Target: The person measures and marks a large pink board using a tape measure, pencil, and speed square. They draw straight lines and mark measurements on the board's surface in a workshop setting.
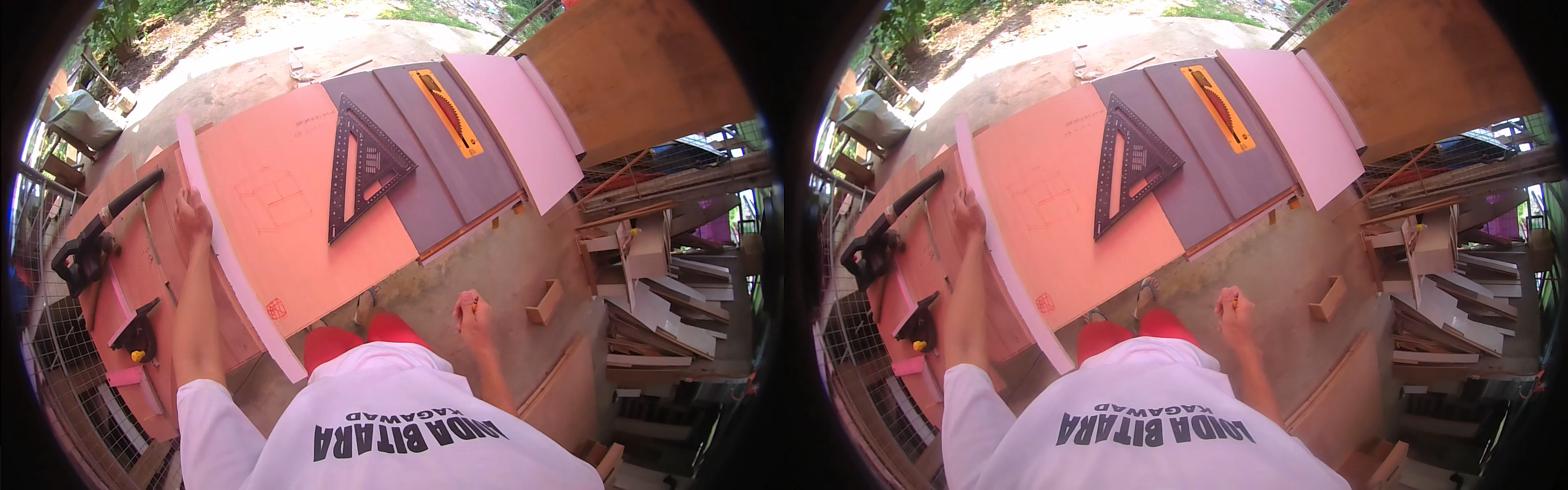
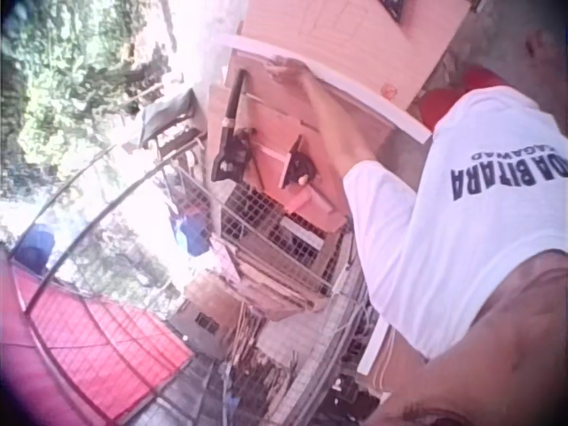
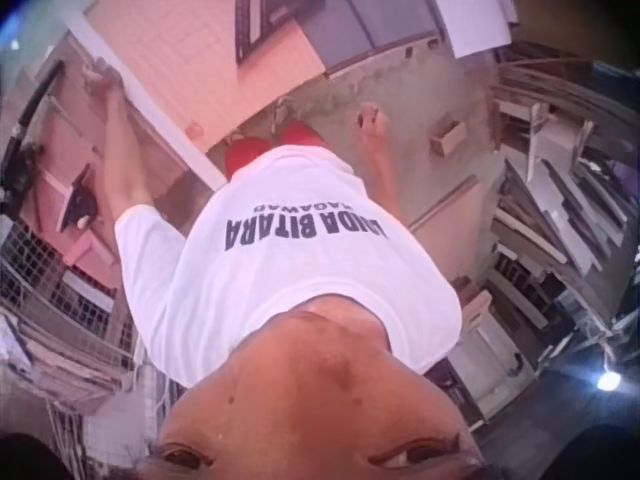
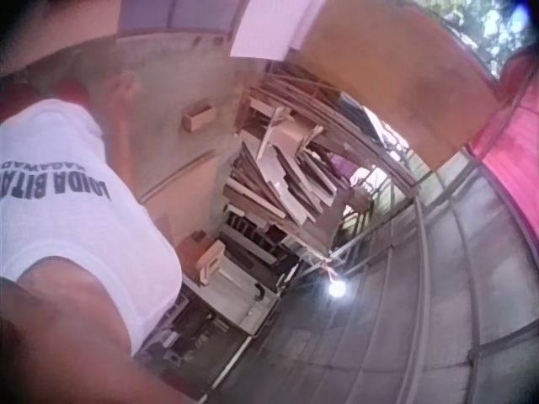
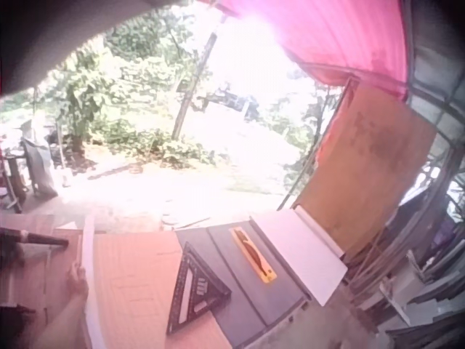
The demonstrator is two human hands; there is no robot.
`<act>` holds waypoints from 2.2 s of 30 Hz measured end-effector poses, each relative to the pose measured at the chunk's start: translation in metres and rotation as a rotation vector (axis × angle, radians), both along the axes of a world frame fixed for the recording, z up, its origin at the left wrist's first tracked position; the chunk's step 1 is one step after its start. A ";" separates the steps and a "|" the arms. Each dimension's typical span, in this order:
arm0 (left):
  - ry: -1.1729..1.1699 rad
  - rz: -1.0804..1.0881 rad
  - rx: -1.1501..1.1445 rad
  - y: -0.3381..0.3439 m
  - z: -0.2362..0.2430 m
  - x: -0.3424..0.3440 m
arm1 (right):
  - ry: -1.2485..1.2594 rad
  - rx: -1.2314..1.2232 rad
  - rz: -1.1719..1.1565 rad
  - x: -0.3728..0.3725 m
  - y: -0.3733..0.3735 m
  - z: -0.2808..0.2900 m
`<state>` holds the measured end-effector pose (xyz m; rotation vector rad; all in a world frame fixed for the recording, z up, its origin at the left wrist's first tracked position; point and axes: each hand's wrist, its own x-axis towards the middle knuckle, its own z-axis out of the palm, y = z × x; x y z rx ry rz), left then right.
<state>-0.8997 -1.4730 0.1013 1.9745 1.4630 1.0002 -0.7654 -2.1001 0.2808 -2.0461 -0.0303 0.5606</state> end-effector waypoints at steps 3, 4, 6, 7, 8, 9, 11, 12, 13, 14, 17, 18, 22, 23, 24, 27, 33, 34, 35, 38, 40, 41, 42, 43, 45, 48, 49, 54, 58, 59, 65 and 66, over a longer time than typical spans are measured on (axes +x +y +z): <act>0.009 0.074 0.187 -0.007 0.038 -0.014 | -0.215 -0.192 0.106 0.013 -0.020 -0.006; 0.003 0.110 0.224 -0.015 0.055 -0.017 | -0.250 -0.210 0.101 0.017 -0.020 -0.010; 0.018 0.171 0.281 -0.035 0.082 -0.036 | -0.328 -0.242 0.103 0.030 -0.016 -0.014; -0.132 0.166 0.224 -0.046 0.086 -0.050 | -0.302 -0.231 0.150 0.036 -0.016 -0.022; -0.297 0.165 0.162 -0.062 0.090 -0.059 | -0.292 -0.230 0.200 0.049 -0.017 -0.029; -0.309 0.195 0.124 -0.081 0.094 -0.076 | -0.282 -0.229 0.251 0.062 -0.017 -0.037; -0.347 0.225 0.038 -0.138 0.102 -0.095 | -0.371 -0.151 0.469 0.091 -0.026 -0.068; -0.256 0.239 0.038 -0.167 0.098 -0.112 | -0.406 -0.108 0.589 0.103 -0.030 -0.079; -0.165 0.249 0.035 -0.197 0.091 -0.127 | -0.320 -0.064 0.634 0.115 -0.031 -0.081; -0.090 0.282 -0.066 -0.227 0.091 -0.134 | -0.234 -0.027 0.667 0.123 -0.029 -0.077; 0.113 0.381 -0.191 -0.311 0.090 -0.140 | -0.036 -0.001 0.720 0.155 -0.031 -0.069; 0.177 0.414 -0.205 -0.332 0.087 -0.139 | 0.019 -0.009 0.731 0.166 -0.032 -0.068; 0.638 0.442 -0.066 -0.399 0.074 -0.134 | -0.138 -0.092 0.883 0.220 -0.032 -0.062; 0.609 0.462 -0.070 -0.404 0.063 -0.133 | -0.186 -0.101 0.925 0.231 -0.027 -0.059; 0.581 0.481 -0.073 -0.408 0.056 -0.137 | -0.233 -0.109 0.964 0.241 -0.022 -0.056; 0.391 0.424 -0.393 -0.407 0.067 -0.118 | -0.255 -0.076 0.981 0.259 -0.006 -0.045; 0.560 0.417 -0.159 -0.392 0.078 -0.135 | -0.195 -0.136 1.072 0.253 0.004 -0.028; 0.567 0.432 -0.150 -0.390 0.083 -0.142 | -0.200 -0.131 1.072 0.248 0.003 -0.029; 0.577 0.441 -0.137 -0.384 0.087 -0.151 | -0.200 -0.124 1.064 0.240 -0.004 -0.035; 0.547 0.469 -0.194 -0.369 0.098 -0.167 | -0.188 -0.065 1.077 0.221 -0.016 -0.050; 0.508 0.489 -0.143 -0.359 0.098 -0.178 | -0.180 -0.047 1.080 0.212 -0.018 -0.056; 0.488 0.500 -0.058 -0.356 0.093 -0.186 | -0.178 -0.056 1.073 0.208 -0.017 -0.057; 0.483 0.517 0.012 -0.360 0.088 -0.197 | -0.157 -0.072 1.077 0.200 -0.018 -0.060; 0.442 0.522 -0.003 -0.361 0.080 -0.204 | -0.212 -0.045 1.077 0.197 -0.016 -0.064; 0.362 0.528 -0.032 -0.360 0.066 -0.209 | -0.319 0.008 1.070 0.193 -0.011 -0.073; 0.471 0.558 0.163 -0.368 0.066 -0.214 | -0.400 0.020 1.052 0.180 0.000 -0.068; 0.440 0.576 0.218 -0.371 0.068 -0.216 | -0.395 0.036 1.041 0.176 0.002 -0.069; 0.413 0.619 0.211 -0.367 0.074 -0.259 | -0.303 0.062 1.026 0.139 0.018 -0.061; 0.463 0.627 0.141 -0.355 0.076 -0.317 | -0.261 -0.100 1.077 0.100 0.024 -0.059; 0.466 0.628 0.120 -0.349 0.077 -0.328 | -0.217 -0.131 1.083 0.087 0.024 -0.055; 0.500 0.577 0.210 -0.291 0.095 -0.364 | -0.083 -0.259 1.011 0.030 -0.001 -0.031; 0.492 0.556 0.232 -0.285 0.096 -0.359 | -0.056 -0.250 0.973 0.026 -0.011 -0.031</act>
